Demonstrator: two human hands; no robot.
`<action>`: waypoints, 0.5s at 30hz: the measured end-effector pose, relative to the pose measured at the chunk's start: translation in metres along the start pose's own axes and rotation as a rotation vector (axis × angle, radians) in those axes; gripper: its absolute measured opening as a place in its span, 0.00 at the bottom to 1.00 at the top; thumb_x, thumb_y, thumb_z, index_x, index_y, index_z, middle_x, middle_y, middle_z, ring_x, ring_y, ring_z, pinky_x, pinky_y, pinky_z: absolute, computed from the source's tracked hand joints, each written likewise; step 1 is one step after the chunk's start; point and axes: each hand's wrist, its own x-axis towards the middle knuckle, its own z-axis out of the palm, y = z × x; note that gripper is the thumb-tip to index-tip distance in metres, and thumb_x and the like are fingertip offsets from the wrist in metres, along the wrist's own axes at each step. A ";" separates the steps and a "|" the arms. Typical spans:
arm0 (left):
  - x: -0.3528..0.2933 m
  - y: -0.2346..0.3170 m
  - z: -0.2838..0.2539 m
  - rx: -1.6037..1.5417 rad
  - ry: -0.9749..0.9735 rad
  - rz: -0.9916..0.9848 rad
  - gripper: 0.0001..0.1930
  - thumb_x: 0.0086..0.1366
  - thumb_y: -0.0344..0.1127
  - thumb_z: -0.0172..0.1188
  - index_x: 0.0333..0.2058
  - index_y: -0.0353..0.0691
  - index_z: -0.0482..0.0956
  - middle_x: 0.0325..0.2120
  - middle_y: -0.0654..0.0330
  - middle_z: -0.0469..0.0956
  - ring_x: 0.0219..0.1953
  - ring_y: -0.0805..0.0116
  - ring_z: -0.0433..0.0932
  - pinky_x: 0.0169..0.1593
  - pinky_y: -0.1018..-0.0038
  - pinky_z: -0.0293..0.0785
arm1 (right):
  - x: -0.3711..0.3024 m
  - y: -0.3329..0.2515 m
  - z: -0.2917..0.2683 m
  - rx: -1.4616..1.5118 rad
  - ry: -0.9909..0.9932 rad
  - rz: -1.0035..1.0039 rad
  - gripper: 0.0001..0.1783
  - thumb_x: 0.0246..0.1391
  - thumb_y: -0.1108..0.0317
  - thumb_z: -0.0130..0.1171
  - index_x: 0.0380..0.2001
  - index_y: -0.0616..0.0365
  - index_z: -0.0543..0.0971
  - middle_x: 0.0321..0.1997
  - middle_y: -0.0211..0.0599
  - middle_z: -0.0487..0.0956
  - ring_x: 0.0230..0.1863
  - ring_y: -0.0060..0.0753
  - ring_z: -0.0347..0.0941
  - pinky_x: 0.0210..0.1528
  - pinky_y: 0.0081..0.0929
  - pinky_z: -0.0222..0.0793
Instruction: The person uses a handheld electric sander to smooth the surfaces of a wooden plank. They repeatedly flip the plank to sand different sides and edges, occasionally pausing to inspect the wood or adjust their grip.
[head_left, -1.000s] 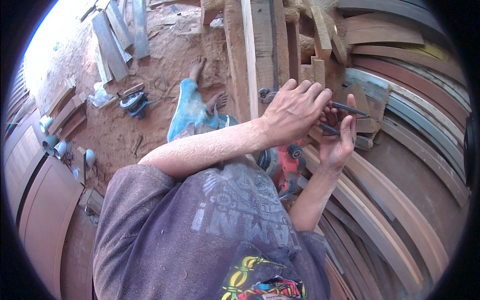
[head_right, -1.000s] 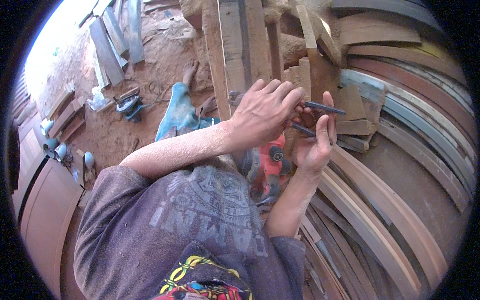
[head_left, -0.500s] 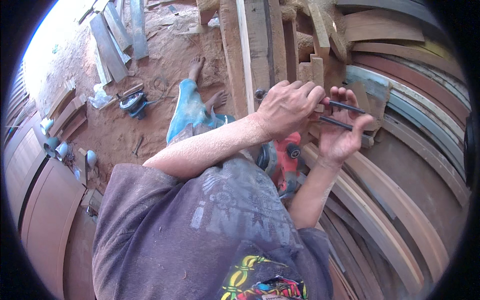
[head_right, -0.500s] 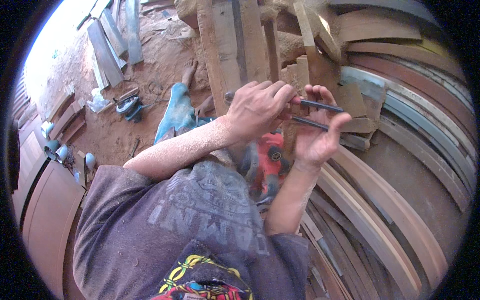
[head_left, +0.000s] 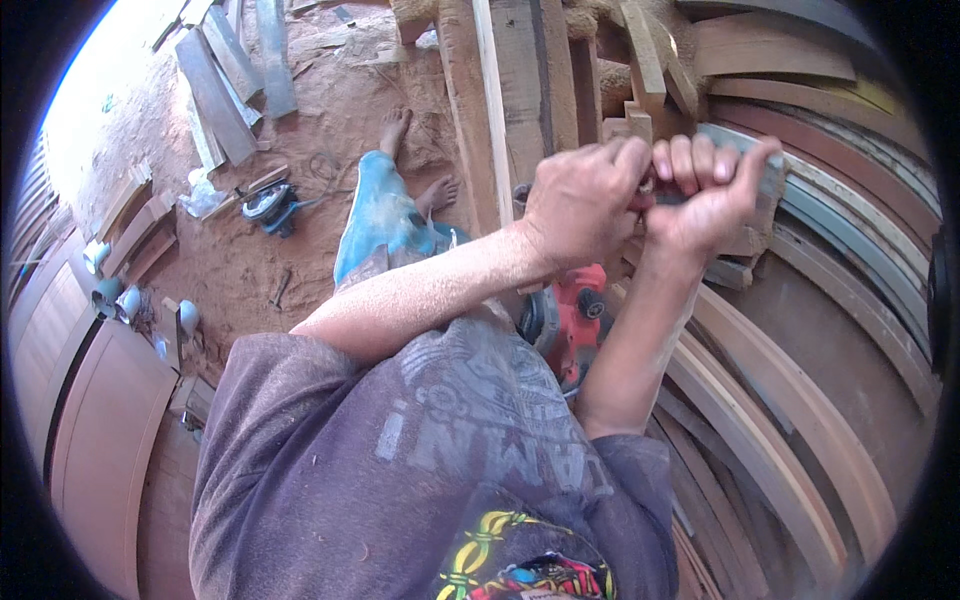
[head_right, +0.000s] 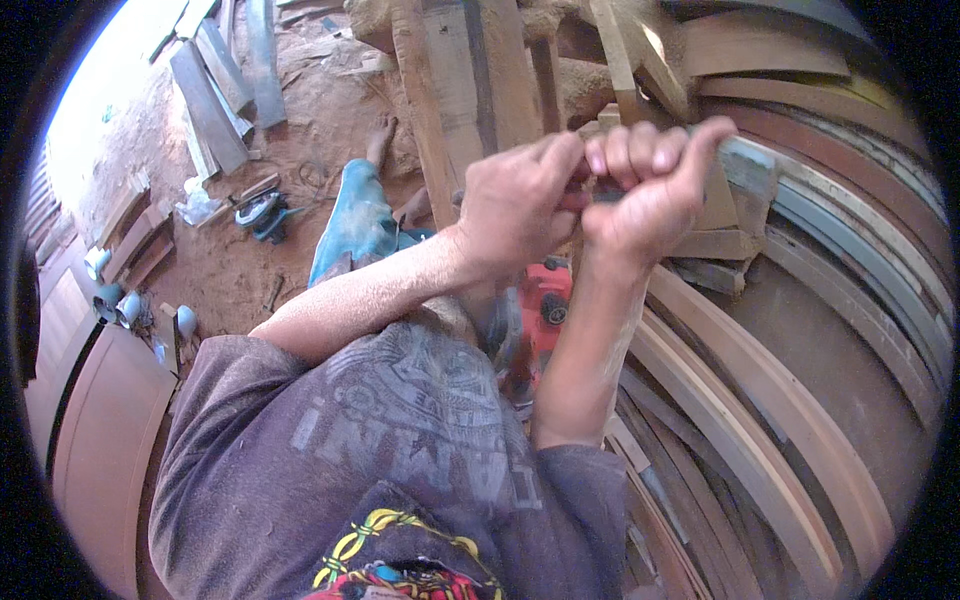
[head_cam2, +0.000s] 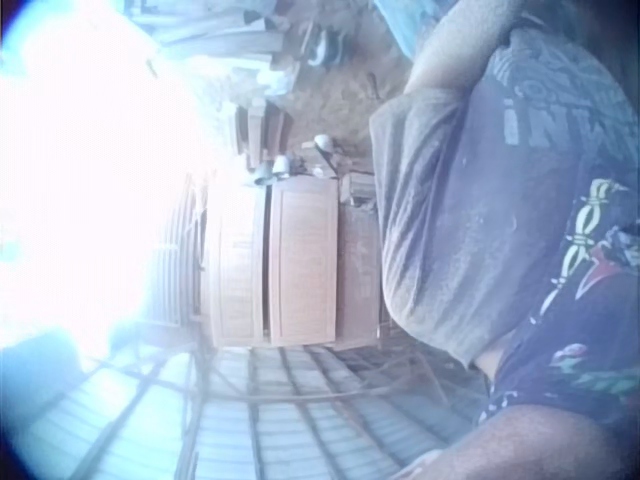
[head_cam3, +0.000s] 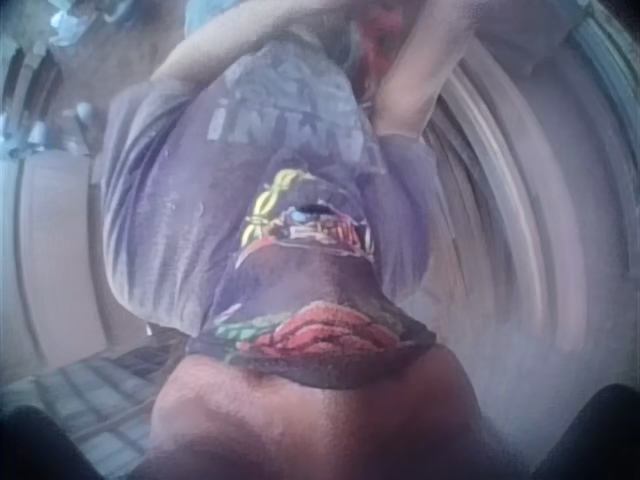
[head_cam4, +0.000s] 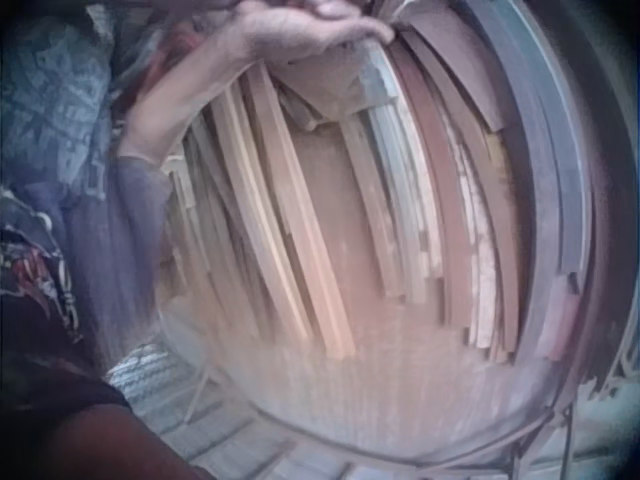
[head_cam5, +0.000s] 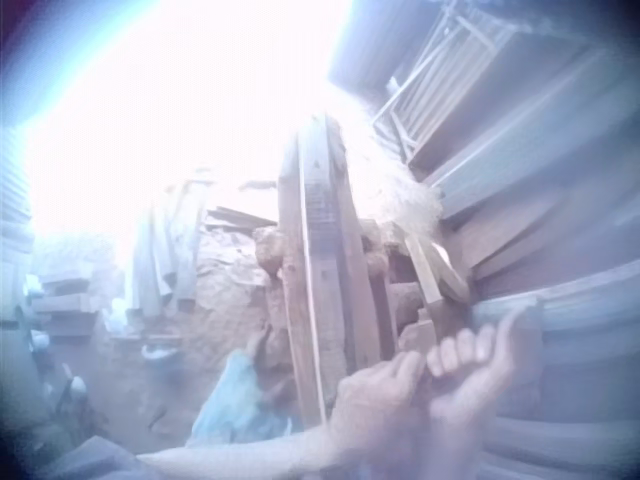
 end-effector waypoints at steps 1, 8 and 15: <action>0.002 0.000 0.000 -0.019 0.037 -0.020 0.16 0.56 0.34 0.70 0.40 0.41 0.74 0.33 0.54 0.82 0.37 0.52 0.86 0.40 0.57 0.82 | 0.005 -0.002 0.005 0.017 -0.052 0.040 0.39 0.73 0.30 0.49 0.17 0.44 0.56 0.15 0.19 0.48 0.19 0.23 0.43 0.27 0.31 0.53; -0.009 -0.003 0.007 -0.056 0.016 0.125 0.13 0.57 0.34 0.67 0.38 0.41 0.74 0.32 0.55 0.81 0.37 0.53 0.87 0.39 0.57 0.82 | -0.018 -0.003 -0.028 0.105 -0.149 -0.073 0.37 0.76 0.35 0.48 0.16 0.43 0.58 0.14 0.20 0.52 0.17 0.22 0.44 0.27 0.31 0.55; -0.029 0.001 0.011 0.021 -0.121 0.280 0.12 0.61 0.36 0.66 0.41 0.42 0.76 0.37 0.58 0.81 0.44 0.58 0.85 0.46 0.63 0.78 | -0.070 0.001 -0.075 -0.140 0.059 -0.165 0.40 0.72 0.26 0.45 0.36 0.56 0.81 0.28 0.28 0.70 0.34 0.31 0.71 0.48 0.35 0.75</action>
